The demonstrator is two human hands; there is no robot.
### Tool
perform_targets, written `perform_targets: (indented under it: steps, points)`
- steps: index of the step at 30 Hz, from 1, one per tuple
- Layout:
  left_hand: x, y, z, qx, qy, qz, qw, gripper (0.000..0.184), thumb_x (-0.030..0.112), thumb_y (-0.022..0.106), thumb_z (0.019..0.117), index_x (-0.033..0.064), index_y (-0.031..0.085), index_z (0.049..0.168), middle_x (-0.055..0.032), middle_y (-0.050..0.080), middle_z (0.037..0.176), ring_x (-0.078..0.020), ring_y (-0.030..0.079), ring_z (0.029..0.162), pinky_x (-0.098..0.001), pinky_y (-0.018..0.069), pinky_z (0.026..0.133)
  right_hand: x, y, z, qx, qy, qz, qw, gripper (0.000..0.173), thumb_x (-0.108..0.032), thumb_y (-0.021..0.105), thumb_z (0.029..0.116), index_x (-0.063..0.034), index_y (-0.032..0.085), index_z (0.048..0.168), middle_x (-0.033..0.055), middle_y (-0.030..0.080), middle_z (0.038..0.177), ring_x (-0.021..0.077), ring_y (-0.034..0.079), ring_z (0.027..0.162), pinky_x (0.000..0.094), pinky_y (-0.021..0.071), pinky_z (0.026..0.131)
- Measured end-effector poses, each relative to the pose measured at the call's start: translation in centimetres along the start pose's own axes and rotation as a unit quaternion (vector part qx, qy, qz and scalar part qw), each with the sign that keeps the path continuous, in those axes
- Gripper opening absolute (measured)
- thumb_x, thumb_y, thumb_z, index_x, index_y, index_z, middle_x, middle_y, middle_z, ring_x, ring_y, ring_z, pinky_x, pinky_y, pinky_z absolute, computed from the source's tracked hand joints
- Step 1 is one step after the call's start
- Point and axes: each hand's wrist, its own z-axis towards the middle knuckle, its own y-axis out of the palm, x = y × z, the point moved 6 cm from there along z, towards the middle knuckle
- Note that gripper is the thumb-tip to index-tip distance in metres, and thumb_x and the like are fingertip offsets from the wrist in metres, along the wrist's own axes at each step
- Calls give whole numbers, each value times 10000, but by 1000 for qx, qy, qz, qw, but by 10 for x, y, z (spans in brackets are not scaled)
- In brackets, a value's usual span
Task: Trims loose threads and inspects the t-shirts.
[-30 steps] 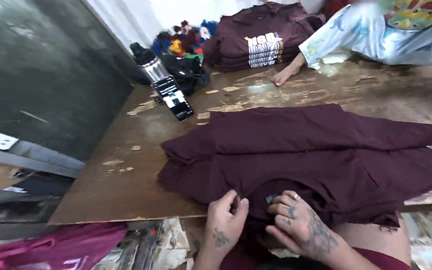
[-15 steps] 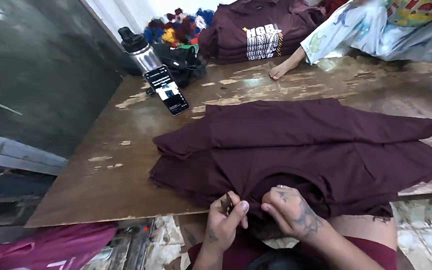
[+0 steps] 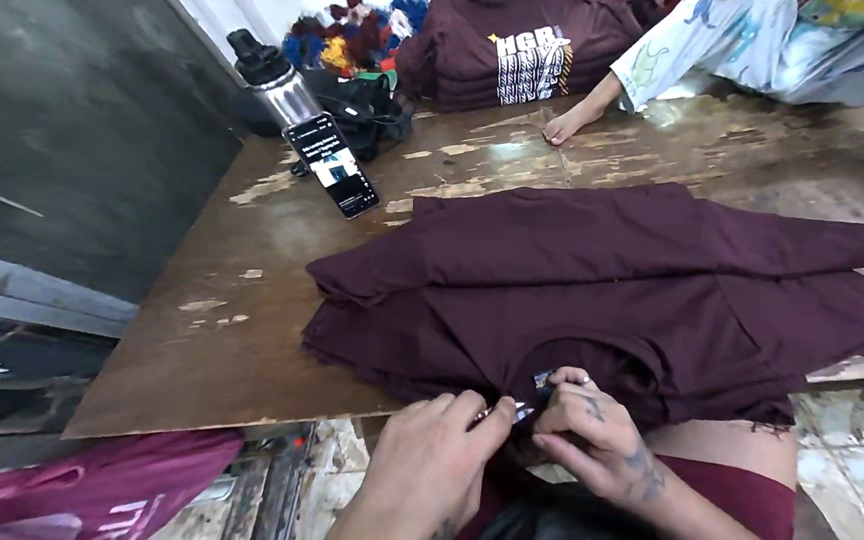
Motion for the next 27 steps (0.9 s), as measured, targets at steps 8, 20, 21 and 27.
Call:
perform_targets:
  steps: [8, 20, 21, 27]
  points:
    - [-45, 16, -14, 42, -192, -101, 975, 421, 147, 627, 874, 9, 683, 1268, -176, 741, 989, -343, 722, 758, -539, 562, 602, -6, -6, 21, -46, 23, -76, 996, 409, -439, 529, 1044, -38, 608, 1028, 122, 665, 947, 199, 668, 936, 280, 549, 868]
    - [-84, 44, -43, 210, -252, -276, 903, 371, 267, 508, 1052, -30, 656, 886, -6, 623, 739, 54, 554, 698, -118, 464, 670, 16, 11, 47, -221, 67, 1, 973, 290, -137, 644, 949, -41, 748, 1202, 129, 776, 1040, 238, 753, 901, 406, 600, 837]
    - [-85, 43, -43, 210, -249, -268, 907, 362, 257, 513, 1049, -29, 666, 887, -16, 632, 732, 42, 564, 686, -127, 473, 662, 15, 17, 47, -218, 61, -42, 973, 240, -163, 677, 927, -54, 777, 1116, 109, 784, 966, 237, 764, 842, 420, 615, 775]
    - [-80, 31, -42, 210, -260, -256, 907, 282, 153, 540, 999, -60, 679, 876, -65, 641, 713, 15, 570, 655, -131, 477, 656, 11, 15, 48, -129, 39, -147, 980, 249, -223, 527, 1018, -62, 670, 893, 42, 639, 636, 151, 644, 542, 293, 523, 498]
